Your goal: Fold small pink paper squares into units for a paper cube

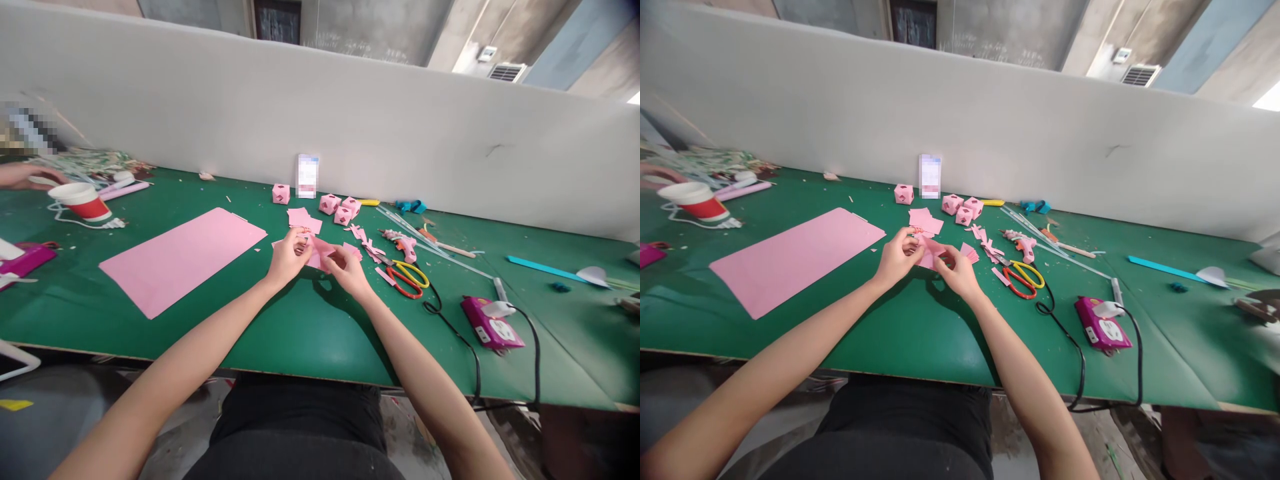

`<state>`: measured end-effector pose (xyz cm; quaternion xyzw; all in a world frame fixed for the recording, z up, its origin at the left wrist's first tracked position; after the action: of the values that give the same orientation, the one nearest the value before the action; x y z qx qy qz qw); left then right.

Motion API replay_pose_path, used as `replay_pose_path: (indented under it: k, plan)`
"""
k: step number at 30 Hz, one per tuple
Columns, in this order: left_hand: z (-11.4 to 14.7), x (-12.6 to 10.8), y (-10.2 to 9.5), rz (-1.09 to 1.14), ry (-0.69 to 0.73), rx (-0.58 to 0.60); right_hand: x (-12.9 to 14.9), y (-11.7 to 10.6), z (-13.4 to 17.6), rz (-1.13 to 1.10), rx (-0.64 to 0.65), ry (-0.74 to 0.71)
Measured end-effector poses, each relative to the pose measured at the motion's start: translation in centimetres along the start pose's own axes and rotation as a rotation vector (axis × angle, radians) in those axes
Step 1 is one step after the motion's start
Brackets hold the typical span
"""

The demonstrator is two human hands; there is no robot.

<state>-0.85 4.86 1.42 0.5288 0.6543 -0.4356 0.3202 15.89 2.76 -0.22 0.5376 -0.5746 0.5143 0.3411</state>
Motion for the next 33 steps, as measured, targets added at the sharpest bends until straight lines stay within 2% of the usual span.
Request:
replay_pose_path:
  k: [4,8,14,17,22,28,33]
  plan:
    - [0.0,0.0,-0.2,0.036,-0.029,0.003,-0.1,-0.3,-0.2,-0.162,-0.007,0.076]
    - [0.1,0.7,0.1,0.154,-0.133,0.043,0.1,-0.5,0.0,-0.269,-0.03,0.119]
    - [0.1,1.6,1.0,0.219,-0.218,0.158,0.3,-0.6,0.1,-0.237,-0.009,0.107]
    - [0.0,1.4,0.8,0.229,-0.204,0.139,0.4,-0.5,0.1,-0.244,0.024,0.094]
    - [-0.1,1.1,0.7,0.222,-0.174,0.129,0.3,-0.7,0.2,-0.361,0.042,0.167]
    - [0.2,0.2,0.7,0.129,-0.036,0.144,0.3,-0.6,0.3,-0.415,0.05,0.223]
    - [0.3,-0.1,0.7,0.125,-0.016,0.142,0.3,-0.3,0.4,-0.466,0.113,0.255]
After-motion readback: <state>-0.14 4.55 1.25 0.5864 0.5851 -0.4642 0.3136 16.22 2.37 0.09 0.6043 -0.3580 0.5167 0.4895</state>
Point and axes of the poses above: each hand's wrist, its own z-axis away from the middle knuckle, its own y-axis out of the palm, x = y × z, the point moved 4 cm from there along -z, towards the middle knuckle
